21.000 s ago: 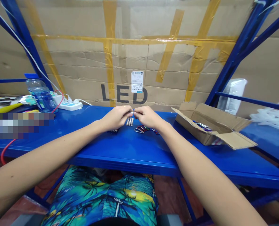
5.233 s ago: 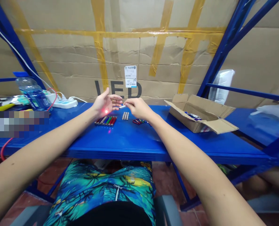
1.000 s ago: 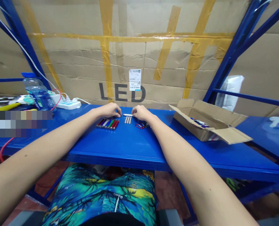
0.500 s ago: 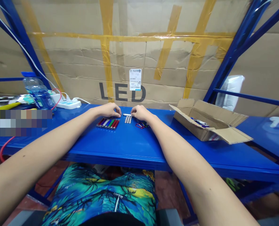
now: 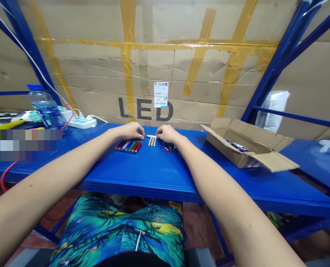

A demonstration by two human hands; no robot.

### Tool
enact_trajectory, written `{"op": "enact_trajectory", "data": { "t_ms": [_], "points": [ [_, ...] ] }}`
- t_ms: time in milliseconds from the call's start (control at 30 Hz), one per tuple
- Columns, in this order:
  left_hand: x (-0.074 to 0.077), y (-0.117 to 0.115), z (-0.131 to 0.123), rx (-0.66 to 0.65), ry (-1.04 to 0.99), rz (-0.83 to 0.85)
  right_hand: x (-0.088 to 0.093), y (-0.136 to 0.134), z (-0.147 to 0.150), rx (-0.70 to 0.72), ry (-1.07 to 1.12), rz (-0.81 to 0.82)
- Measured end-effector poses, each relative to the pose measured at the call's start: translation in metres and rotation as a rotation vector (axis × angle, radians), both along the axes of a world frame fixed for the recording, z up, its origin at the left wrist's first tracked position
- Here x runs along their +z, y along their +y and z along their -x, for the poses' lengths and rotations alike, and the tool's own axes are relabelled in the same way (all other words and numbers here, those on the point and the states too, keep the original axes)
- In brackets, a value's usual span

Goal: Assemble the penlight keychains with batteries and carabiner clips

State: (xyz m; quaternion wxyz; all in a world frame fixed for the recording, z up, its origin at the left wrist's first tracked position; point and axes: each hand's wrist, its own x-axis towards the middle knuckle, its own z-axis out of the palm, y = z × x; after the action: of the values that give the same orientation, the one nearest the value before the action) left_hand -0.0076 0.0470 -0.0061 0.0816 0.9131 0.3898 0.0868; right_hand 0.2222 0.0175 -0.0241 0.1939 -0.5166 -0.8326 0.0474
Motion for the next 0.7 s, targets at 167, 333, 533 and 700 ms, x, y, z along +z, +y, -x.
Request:
{"op": "enact_trajectory", "data": {
  "t_ms": [167,333,533,700],
  "points": [
    [0.001,-0.003,-0.003,-0.014,-0.009,-0.010,0.001,-0.002,0.000,0.026,0.038,0.004],
    [0.002,-0.006,-0.006,-0.024,-0.005,-0.001,0.004,-0.006,0.002,-0.021,0.079,-0.015],
    [0.005,-0.009,-0.006,-0.032,0.000,0.010,0.008,-0.010,0.002,-0.012,0.063,-0.051],
    [0.005,-0.008,-0.005,-0.067,0.019,-0.014,0.010,-0.013,0.003,-0.008,0.051,-0.075]
  ]
}}
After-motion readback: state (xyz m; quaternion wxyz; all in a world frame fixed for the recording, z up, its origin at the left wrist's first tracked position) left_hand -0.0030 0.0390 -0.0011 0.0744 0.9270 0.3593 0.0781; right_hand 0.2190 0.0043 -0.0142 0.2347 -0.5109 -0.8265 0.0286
